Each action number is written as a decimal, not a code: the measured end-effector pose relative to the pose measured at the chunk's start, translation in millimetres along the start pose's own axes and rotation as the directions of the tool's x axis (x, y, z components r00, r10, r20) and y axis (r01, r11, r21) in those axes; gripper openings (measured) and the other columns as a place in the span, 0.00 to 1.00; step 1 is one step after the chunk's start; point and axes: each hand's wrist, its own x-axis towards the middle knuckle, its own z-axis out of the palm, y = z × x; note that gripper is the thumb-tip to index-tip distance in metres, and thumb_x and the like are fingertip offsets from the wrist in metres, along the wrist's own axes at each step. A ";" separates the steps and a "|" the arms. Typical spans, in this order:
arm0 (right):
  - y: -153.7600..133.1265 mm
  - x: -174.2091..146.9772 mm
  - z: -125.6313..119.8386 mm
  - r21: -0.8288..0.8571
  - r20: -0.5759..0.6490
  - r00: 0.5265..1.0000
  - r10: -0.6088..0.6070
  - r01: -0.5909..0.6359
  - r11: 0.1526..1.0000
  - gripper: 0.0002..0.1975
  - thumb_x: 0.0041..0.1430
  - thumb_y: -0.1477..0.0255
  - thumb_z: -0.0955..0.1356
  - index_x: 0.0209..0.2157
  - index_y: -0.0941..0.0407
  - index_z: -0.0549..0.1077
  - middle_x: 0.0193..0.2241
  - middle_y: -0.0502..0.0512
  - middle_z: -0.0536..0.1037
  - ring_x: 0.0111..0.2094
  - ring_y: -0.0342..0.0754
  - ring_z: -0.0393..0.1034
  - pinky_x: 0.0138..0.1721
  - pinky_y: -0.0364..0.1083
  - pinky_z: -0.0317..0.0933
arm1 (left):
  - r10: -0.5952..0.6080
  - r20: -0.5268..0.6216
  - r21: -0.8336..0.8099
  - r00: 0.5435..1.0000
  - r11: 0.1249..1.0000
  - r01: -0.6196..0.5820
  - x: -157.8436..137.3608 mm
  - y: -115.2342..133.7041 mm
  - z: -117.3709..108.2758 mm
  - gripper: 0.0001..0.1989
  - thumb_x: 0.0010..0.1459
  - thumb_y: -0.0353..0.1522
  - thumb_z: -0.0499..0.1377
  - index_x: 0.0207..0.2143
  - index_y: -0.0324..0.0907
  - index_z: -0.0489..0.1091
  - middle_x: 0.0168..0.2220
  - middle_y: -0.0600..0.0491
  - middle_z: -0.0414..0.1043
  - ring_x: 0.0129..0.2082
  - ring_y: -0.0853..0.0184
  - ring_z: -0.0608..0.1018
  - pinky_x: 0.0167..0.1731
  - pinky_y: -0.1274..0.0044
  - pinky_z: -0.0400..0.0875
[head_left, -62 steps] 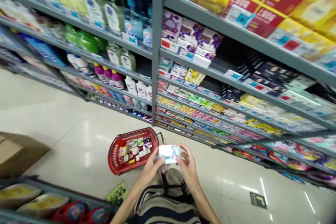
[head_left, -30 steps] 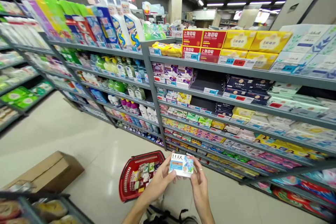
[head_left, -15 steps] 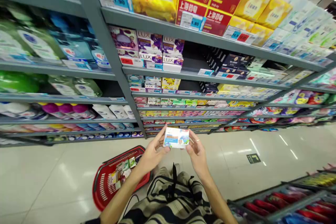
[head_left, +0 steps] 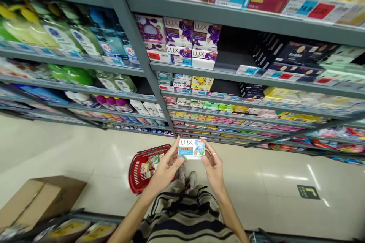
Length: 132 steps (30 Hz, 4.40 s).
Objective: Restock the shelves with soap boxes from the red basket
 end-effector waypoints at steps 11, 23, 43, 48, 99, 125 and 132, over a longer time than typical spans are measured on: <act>12.3 16.3 -5.7 0.071 0.097 0.995 0.011 -0.018 0.997 0.28 0.65 0.61 0.73 0.65 0.46 0.72 0.63 0.56 0.75 0.59 0.56 0.75 0.60 0.55 0.71 | 0.026 -0.152 0.085 0.988 0.996 -0.014 4.8 10.8 5.1 0.39 0.64 0.45 0.65 0.73 0.47 0.58 0.65 0.44 0.71 0.59 0.55 0.77 0.58 0.67 0.73; -22.9 82.7 41.4 -0.328 0.054 0.985 -0.163 0.172 0.929 0.32 0.65 0.62 0.73 0.68 0.49 0.66 0.60 0.60 0.77 0.51 0.53 0.78 0.54 0.53 0.74 | 0.184 -0.101 -0.014 0.978 0.982 -0.187 79.2 42.3 -51.6 0.26 0.63 0.44 0.66 0.59 0.42 0.70 0.59 0.41 0.76 0.53 0.57 0.81 0.52 0.68 0.76; -35.5 258.9 74.6 -0.758 0.403 0.567 -0.718 0.647 0.085 0.23 0.74 0.69 0.62 0.68 0.55 0.65 0.52 0.67 0.74 0.52 0.55 0.75 0.53 0.52 0.72 | 0.744 -0.166 0.556 0.647 0.612 -0.562 253.1 91.0 -75.3 0.14 0.68 0.32 0.60 0.52 0.43 0.80 0.49 0.46 0.81 0.46 0.59 0.84 0.50 0.68 0.81; -24.9 273.3 70.5 -0.764 0.440 0.542 -0.716 0.645 0.018 0.23 0.75 0.70 0.62 0.68 0.55 0.64 0.53 0.68 0.74 0.54 0.56 0.74 0.53 0.52 0.73 | 0.752 -0.179 0.559 0.634 0.608 -0.563 266.4 82.4 -75.9 0.14 0.68 0.31 0.60 0.52 0.42 0.79 0.49 0.45 0.81 0.46 0.59 0.84 0.50 0.68 0.82; -6.0 309.2 73.6 -0.885 0.282 0.642 -0.713 0.462 0.066 0.25 0.77 0.55 0.57 0.39 0.58 0.75 0.20 0.52 0.74 0.19 0.45 0.66 0.24 0.43 0.51 | 0.731 -0.099 0.771 0.675 0.485 -0.412 302.1 92.5 -89.4 0.09 0.67 0.31 0.60 0.37 0.41 0.81 0.34 0.48 0.81 0.31 0.62 0.80 0.36 0.72 0.73; 7.2 299.9 47.7 -0.861 0.432 0.692 -0.578 0.507 -0.037 0.20 0.77 0.62 0.58 0.51 0.60 0.76 0.23 0.53 0.78 0.20 0.45 0.71 0.24 0.41 0.54 | 0.664 0.147 0.896 0.733 0.224 -0.383 294.0 64.5 -98.4 0.13 0.71 0.37 0.56 0.50 0.46 0.78 0.36 0.51 0.77 0.29 0.65 0.79 0.27 0.77 0.65; 8.5 309.1 46.3 -0.882 0.434 0.707 -0.559 0.461 -0.101 0.18 0.77 0.63 0.60 0.48 0.59 0.76 0.28 0.58 0.83 0.24 0.47 0.76 0.25 0.41 0.54 | 0.664 0.103 0.917 0.741 0.225 -0.329 301.0 60.8 -95.0 0.10 0.71 0.37 0.57 0.46 0.47 0.78 0.42 0.49 0.81 0.32 0.62 0.81 0.29 0.76 0.66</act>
